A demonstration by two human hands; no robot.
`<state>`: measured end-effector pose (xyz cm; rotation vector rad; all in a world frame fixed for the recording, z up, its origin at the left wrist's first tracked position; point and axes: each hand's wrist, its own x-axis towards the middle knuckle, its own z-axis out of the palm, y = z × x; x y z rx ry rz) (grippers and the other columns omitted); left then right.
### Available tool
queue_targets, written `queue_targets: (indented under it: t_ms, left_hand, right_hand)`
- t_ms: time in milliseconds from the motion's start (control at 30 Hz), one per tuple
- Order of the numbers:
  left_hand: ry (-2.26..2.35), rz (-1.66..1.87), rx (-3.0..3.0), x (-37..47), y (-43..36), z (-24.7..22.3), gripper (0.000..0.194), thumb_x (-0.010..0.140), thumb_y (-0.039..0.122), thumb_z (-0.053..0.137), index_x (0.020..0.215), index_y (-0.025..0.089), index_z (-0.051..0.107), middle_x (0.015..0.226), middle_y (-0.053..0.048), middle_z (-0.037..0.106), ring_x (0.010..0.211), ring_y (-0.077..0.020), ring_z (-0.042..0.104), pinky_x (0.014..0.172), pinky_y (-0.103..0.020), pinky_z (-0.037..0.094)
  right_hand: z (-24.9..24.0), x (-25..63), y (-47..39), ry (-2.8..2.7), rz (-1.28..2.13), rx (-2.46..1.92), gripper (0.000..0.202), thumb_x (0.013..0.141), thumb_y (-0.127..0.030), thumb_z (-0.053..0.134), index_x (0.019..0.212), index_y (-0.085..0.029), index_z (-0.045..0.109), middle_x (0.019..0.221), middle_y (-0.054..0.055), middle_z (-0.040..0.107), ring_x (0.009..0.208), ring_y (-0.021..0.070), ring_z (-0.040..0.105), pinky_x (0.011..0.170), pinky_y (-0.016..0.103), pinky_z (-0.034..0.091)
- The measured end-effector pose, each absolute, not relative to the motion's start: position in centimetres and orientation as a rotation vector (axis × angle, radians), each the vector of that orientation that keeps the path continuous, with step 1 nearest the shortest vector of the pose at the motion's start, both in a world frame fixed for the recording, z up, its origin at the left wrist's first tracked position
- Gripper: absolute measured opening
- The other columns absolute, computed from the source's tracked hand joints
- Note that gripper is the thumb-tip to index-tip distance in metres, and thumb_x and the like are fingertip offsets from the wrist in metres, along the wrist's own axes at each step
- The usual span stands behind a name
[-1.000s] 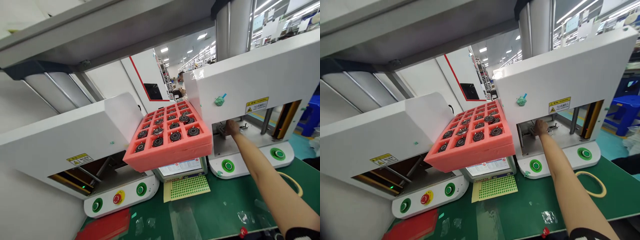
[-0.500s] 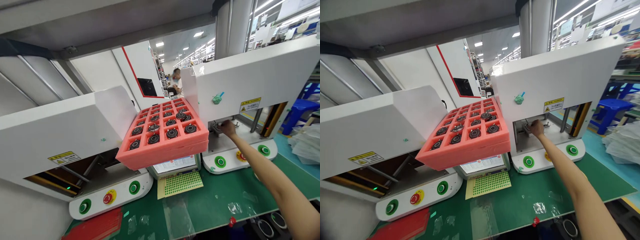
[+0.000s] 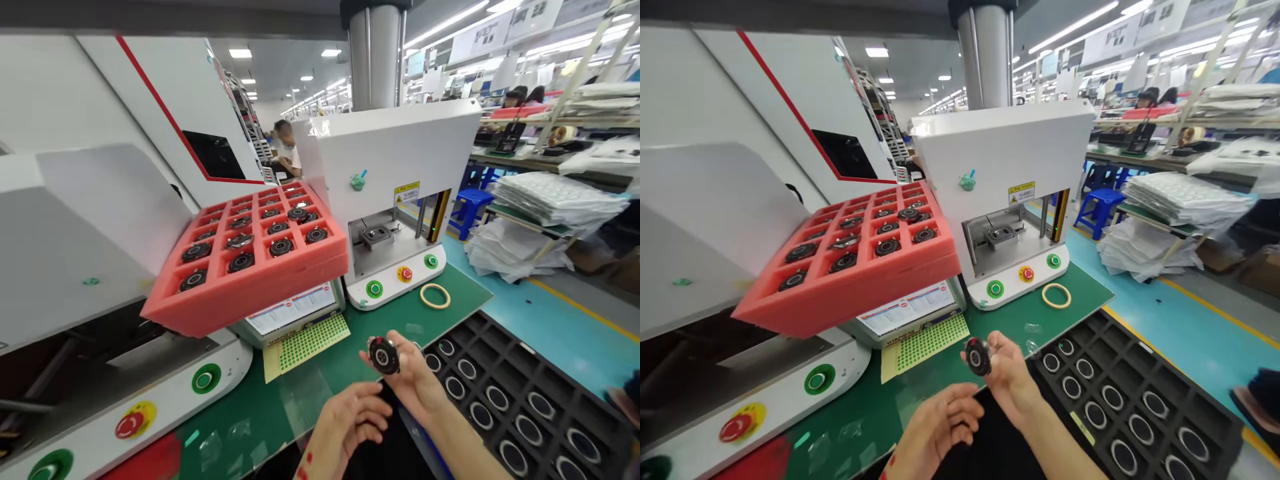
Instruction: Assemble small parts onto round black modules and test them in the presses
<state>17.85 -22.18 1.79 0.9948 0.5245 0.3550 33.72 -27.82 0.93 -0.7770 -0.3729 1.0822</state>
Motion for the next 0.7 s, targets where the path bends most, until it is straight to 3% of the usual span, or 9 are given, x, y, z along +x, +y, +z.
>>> queue_targets:
  t_ms: [100,200,233,300,400,500,700]
  left_hand:
    - [0.421,0.366,0.645,19.4,-23.0,3.3,0.05,0.072,0.053,0.081,0.103,0.014,0.074,0.096,-0.011,0.071,0.083,-0.0163,0.067,0.069,-0.022,0.056]
    - [0.468,0.4,0.641,19.1,-23.8,4.1,0.039,0.069,0.043,0.086,0.094,0.015,0.074,0.077,-0.004,0.065,0.067,-0.0101,0.062,0.057,-0.015,0.053]
    - [0.49,0.426,0.697,18.8,-24.0,4.1,0.038,0.068,0.043,0.086,0.091,0.015,0.074,0.072,-0.002,0.063,0.061,-0.0088,0.059,0.052,-0.014,0.051]
    - [0.548,0.566,0.875,17.9,-24.3,4.2,0.035,0.07,0.043,0.085,0.087,0.014,0.073,0.068,-0.001,0.061,0.056,-0.0087,0.057,0.05,-0.015,0.051]
    - [0.664,0.878,1.19,16.6,-24.6,4.6,0.027,0.075,0.04,0.081,0.085,0.017,0.074,0.076,-0.003,0.067,0.064,-0.0118,0.061,0.064,-0.02,0.056]
    - [0.701,1.009,1.47,15.5,-24.8,5.3,0.02,0.081,0.039,0.074,0.086,0.02,0.077,0.08,-0.004,0.069,0.073,-0.0154,0.064,0.07,-0.022,0.055]
    - [0.639,1.109,1.896,14.4,-24.6,5.2,0.014,0.087,0.025,0.068,0.098,0.023,0.077,0.085,-0.005,0.073,0.073,-0.0156,0.065,0.071,-0.023,0.053]
  right_hand:
    - [1.3,31.4,-28.9,-0.438,1.147,-0.572,0.047,0.057,-0.032,0.091,0.083,-0.024,0.053,0.1,0.002,0.073,0.088,0.0161,0.071,0.076,0.025,0.056]
    - [1.5,30.1,-29.5,-0.558,1.066,-0.54,0.044,0.06,-0.027,0.09,0.087,-0.025,0.056,0.103,0.002,0.073,0.079,0.012,0.069,0.054,0.015,0.051]
    - [1.7,29.9,-29.8,-0.618,1.027,-0.559,0.043,0.061,-0.028,0.089,0.092,-0.025,0.059,0.105,0.003,0.073,0.081,0.0134,0.069,0.055,0.016,0.052]
    - [2.1,29.8,-30.5,-0.756,0.921,-0.642,0.041,0.066,-0.032,0.087,0.1,-0.023,0.065,0.106,0.007,0.074,0.093,0.0183,0.07,0.072,0.025,0.058]
    - [3.1,29.9,-31.4,-0.915,0.737,-0.843,0.024,0.079,-0.028,0.078,0.102,-0.024,0.073,0.101,0.006,0.076,0.098,0.0186,0.071,0.092,0.03,0.055]
    - [4.1,29.7,-32.0,-0.985,0.612,-0.971,0.017,0.085,-0.016,0.071,0.094,-0.029,0.076,0.091,0.002,0.078,0.089,0.0158,0.073,0.084,0.026,0.058]
    - [4.8,29.3,-32.2,-1.057,0.46,-1.069,0.025,0.079,-0.01,0.075,0.091,-0.031,0.077,0.09,0.0,0.079,0.083,0.0178,0.076,0.081,0.028,0.061]
